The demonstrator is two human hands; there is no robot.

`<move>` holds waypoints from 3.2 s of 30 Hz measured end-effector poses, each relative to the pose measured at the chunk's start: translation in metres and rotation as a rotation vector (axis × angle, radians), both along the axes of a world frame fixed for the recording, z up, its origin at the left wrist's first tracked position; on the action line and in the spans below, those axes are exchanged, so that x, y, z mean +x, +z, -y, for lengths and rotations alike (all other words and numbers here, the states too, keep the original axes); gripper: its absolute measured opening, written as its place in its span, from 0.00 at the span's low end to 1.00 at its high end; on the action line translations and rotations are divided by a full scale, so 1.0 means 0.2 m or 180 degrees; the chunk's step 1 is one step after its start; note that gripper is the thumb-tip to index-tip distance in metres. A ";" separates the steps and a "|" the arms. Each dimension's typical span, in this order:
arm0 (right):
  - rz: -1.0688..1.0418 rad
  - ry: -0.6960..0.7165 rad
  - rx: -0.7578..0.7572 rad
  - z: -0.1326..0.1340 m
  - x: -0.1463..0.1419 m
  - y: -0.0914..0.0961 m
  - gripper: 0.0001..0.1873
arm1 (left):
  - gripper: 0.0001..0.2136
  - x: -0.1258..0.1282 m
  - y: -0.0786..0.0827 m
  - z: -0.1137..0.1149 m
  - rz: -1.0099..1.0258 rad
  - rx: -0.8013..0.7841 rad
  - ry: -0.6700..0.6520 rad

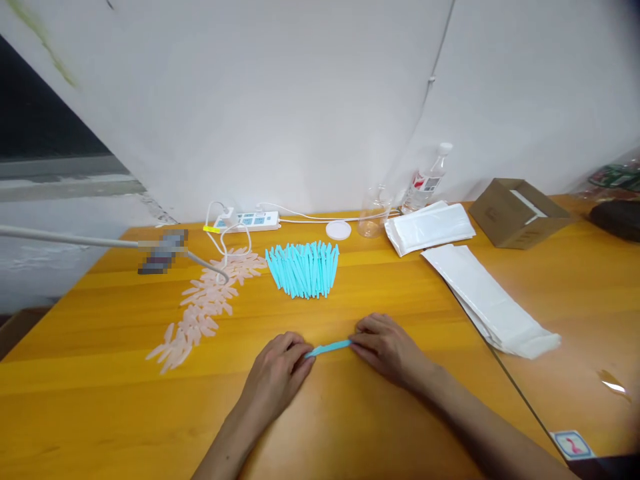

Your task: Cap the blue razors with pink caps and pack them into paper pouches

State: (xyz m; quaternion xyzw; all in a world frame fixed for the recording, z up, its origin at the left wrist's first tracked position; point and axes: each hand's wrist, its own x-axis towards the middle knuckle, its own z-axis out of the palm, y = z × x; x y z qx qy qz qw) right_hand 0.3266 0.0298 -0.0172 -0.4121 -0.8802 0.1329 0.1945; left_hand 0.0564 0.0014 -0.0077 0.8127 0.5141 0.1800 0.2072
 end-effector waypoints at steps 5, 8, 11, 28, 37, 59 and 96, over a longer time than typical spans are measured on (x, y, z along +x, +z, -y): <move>-0.0032 -0.0132 0.0053 -0.13 0.01 -0.02 0.11 | 0.10 0.03 -0.01 -0.15 0.0014 0.0191 0.0085; -0.0152 -0.0148 0.0105 -0.16 0.00 -0.02 0.12 | 0.10 0.03 -0.01 -0.20 0.0040 0.0244 0.0105; -0.0233 -0.0160 0.0086 -0.18 -0.01 -0.03 0.11 | 0.10 0.04 -0.02 -0.23 0.0113 0.0248 0.0143; -0.0215 -0.1628 -0.0600 -0.54 -0.34 0.11 0.20 | 0.12 0.00 -0.01 -0.21 0.0496 0.0359 0.0532; -0.0394 -0.1969 -0.1052 -0.75 -0.45 0.07 0.10 | 0.15 -0.64 0.00 -0.09 -0.0532 0.0673 0.2027; -0.1505 -0.0306 -0.0692 -0.03 -0.11 -0.05 0.10 | 0.14 -0.39 0.03 -0.19 0.0460 -0.0387 0.0960; -0.0374 -0.0065 0.0047 -0.13 -0.12 -0.03 0.10 | 0.09 0.05 -0.08 -0.16 0.0779 0.0274 0.0416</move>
